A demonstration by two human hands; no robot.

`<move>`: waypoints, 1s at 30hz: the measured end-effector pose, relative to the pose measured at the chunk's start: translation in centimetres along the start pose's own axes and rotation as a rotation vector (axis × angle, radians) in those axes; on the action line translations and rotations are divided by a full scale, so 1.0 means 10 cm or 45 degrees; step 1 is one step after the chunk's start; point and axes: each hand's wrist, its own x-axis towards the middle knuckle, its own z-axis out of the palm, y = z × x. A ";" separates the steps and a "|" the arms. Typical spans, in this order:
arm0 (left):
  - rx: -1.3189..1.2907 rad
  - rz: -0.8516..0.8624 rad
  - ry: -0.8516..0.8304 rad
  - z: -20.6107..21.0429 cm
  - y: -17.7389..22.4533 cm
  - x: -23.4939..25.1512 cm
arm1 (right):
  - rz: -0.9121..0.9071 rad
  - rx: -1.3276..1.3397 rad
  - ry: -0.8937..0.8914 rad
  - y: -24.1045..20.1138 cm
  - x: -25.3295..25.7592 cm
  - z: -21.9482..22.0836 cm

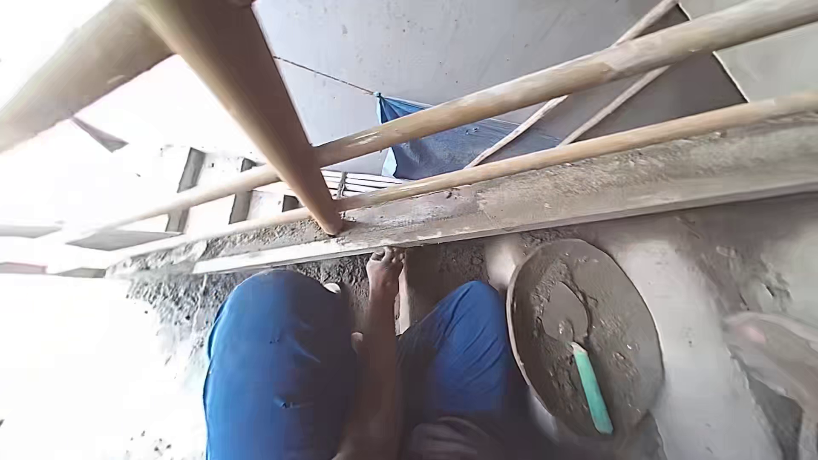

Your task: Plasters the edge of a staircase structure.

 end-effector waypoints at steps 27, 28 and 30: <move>-0.183 -0.086 -0.022 -0.01 0.03 -0.04 | -1.534 -1.281 -1.033 -1.76 2.29 3.57; -0.178 -0.087 -0.034 -0.02 0.03 -0.04 | -1.550 -1.236 -1.075 -1.79 2.27 3.74; -0.126 -0.029 -0.092 -0.06 -0.03 -0.01 | -1.603 -1.128 -1.183 -1.89 2.24 4.10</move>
